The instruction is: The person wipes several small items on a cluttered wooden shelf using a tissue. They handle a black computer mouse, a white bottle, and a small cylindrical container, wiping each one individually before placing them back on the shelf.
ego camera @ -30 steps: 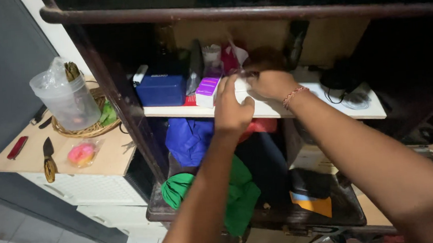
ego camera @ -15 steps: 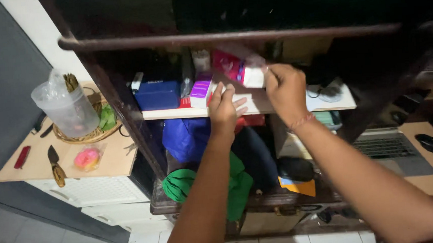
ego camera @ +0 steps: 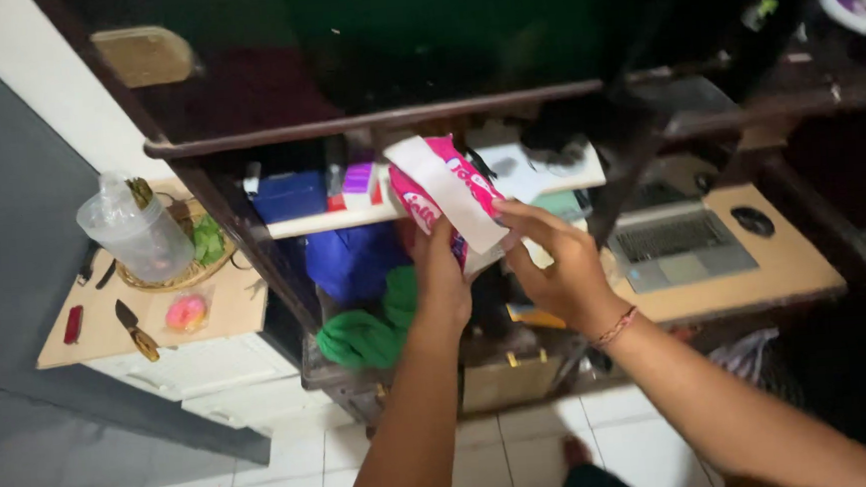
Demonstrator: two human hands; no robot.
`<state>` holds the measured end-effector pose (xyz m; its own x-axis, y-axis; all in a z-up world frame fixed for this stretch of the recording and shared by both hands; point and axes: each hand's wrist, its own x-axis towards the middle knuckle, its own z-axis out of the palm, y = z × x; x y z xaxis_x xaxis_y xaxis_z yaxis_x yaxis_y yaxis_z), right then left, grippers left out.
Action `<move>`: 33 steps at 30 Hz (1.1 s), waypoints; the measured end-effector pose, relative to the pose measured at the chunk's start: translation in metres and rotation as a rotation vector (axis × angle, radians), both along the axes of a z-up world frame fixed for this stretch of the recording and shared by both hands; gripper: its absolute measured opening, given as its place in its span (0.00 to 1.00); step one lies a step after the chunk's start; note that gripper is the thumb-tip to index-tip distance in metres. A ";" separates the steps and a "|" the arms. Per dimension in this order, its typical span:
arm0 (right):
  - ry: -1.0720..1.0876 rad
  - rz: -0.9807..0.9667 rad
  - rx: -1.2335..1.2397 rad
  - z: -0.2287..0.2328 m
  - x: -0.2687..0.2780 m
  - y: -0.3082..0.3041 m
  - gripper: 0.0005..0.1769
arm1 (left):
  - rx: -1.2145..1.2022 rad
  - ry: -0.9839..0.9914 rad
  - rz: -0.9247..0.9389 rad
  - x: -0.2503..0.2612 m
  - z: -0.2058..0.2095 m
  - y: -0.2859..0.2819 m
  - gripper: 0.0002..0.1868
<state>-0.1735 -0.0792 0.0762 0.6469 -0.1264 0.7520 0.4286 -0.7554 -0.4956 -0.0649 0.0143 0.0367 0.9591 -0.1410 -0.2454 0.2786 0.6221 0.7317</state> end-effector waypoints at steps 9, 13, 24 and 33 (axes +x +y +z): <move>0.073 0.172 0.157 0.010 -0.057 -0.097 0.33 | 0.120 -0.311 0.008 -0.115 0.025 -0.063 0.38; 0.100 0.112 0.232 0.038 -0.098 -0.142 0.34 | 0.150 -0.320 -0.020 -0.139 0.013 -0.137 0.38; 0.125 -0.098 0.288 0.039 -0.170 -0.342 0.20 | 0.287 -0.315 -0.020 -0.237 0.056 -0.322 0.39; 0.202 0.016 0.350 0.064 -0.193 -0.410 0.13 | 0.229 -0.256 0.024 -0.252 0.035 -0.409 0.29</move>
